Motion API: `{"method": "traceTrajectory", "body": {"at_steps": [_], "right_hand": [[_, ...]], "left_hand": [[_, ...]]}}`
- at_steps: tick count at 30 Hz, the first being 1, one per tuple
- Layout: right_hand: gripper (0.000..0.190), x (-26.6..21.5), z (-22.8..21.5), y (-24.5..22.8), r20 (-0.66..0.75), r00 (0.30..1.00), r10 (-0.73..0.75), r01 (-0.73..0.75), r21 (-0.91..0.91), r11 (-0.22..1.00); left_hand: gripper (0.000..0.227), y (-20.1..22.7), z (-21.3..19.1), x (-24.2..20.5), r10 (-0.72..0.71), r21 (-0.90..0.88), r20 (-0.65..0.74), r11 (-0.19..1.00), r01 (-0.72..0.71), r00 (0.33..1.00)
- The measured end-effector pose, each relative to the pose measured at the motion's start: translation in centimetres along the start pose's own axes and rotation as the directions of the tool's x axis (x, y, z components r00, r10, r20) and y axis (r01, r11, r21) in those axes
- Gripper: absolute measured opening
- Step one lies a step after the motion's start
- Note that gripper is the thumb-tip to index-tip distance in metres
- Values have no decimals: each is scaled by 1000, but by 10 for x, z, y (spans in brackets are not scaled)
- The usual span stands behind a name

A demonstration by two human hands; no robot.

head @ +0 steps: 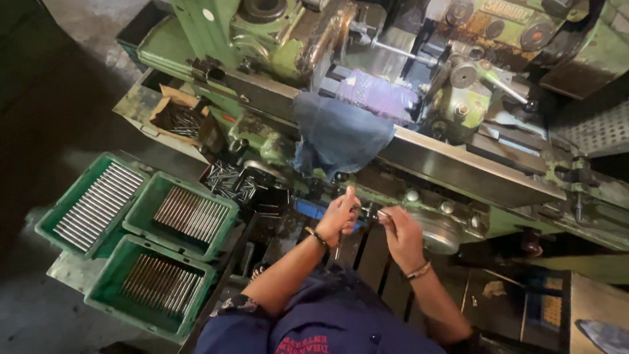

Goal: The person operates a metal lathe to machine cylindrical metal rods. They pick up a rod, secure it in the chuck, engage the cutting tool, and then remove the finished part to place it in a green bin. This process is repeated multiple times.

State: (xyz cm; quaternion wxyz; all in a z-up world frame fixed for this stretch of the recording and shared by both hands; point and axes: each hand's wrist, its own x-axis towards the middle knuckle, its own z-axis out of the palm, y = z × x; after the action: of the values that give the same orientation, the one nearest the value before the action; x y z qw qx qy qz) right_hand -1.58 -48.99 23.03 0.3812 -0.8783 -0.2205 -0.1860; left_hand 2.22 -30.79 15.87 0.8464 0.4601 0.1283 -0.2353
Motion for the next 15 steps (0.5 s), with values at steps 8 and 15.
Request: {"method": "traceTrajectory", "body": {"at_steps": [8, 15], "right_hand": [[16, 32, -26, -10, 246, 959, -140, 183, -162, 970], [15, 35, -32, 16, 300, 944, -134, 170, -96, 981]], "left_hand": [[36, 13, 13, -21, -153, -68, 122, 984, 162, 981], [26, 10, 30, -37, 3, -127, 248, 991, 30, 969]]}}
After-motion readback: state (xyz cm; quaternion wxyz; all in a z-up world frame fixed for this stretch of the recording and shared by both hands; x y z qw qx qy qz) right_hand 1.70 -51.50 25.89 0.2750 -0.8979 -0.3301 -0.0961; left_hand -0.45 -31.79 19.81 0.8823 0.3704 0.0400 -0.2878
